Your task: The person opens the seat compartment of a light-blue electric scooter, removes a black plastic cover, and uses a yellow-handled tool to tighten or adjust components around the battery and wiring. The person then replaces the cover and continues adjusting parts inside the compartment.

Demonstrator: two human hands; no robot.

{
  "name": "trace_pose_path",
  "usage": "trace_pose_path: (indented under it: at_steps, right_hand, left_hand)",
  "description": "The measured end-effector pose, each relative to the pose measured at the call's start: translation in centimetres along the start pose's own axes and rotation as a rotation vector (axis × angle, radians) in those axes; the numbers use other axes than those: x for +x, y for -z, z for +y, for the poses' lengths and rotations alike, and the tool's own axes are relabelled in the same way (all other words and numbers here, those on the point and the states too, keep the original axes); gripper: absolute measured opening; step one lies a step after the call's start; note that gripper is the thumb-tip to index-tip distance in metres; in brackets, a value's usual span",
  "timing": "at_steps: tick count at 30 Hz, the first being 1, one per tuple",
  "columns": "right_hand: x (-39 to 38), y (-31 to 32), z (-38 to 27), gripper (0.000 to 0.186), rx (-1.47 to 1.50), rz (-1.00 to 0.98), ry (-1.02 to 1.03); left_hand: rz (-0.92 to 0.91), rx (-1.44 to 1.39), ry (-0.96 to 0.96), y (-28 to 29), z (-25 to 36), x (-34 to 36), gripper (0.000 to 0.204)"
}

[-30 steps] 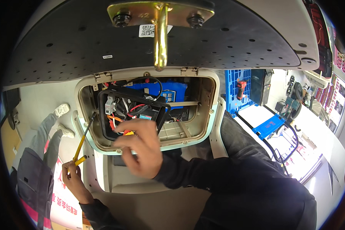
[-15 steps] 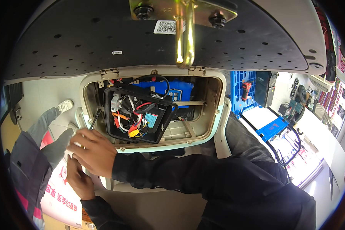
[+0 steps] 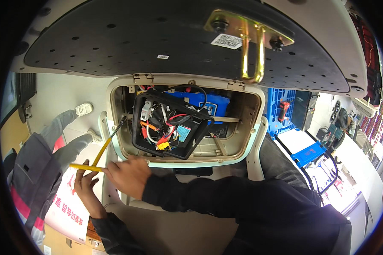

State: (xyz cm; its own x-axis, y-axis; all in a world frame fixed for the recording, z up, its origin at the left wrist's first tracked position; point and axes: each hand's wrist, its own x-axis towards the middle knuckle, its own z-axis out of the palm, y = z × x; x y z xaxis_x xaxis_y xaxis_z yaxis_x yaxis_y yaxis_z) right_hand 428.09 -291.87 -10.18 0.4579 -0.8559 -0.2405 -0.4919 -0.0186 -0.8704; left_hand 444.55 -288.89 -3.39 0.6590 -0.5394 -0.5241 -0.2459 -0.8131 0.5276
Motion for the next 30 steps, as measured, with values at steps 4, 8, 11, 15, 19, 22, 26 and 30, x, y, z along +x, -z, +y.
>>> trace_pose_path:
  at_steps: [4, 8, 11, 15, 19, 22, 26, 30]
  right_hand:
    - [-3.5, -4.0, -1.8, 0.019, 0.355, -0.282, -0.196]
    - [0.2, -6.1, -1.9, 0.034, 0.702, -0.678, -0.198]
    - [-0.1, -8.1, -1.6, 0.033, 0.942, -0.710, -0.177]
    - [-2.3, -10.7, -1.0, 0.033, 1.245, -0.597, -0.248]
    - [-4.8, -12.3, 1.7, 0.033, 1.447, -0.414, -0.322]
    - [-6.9, -10.1, 5.8, 0.034, 1.396, -0.335, -0.442]
    - [-7.6, -5.3, 9.7, 0.036, 1.250, -0.257, -0.639]
    - [-2.8, -1.0, 7.5, 0.036, 1.289, 0.016, -0.408]
  left_hand:
    - [-0.182, 0.113, -0.243, -2.9, 1.4, -1.2, 0.051]
    - [-0.183, 0.521, -0.538, -4.0, 3.6, -2.2, 0.037]
    - [-0.064, 0.775, -0.580, -4.5, 4.4, -2.9, 0.021]
    - [0.138, 0.742, -0.618, -5.2, 3.7, -3.1, 0.036]
    - [0.001, 0.342, -0.177, -4.6, 4.2, -3.0, 0.066]
    - [0.062, 0.370, -0.453, -4.9, 1.3, -2.2, 0.074]
    - [0.000, 0.277, -0.531, -4.9, 1.8, -1.9, 0.093]
    - [-0.216, 0.630, -0.677, -2.0, 0.0, -0.6, 0.070]
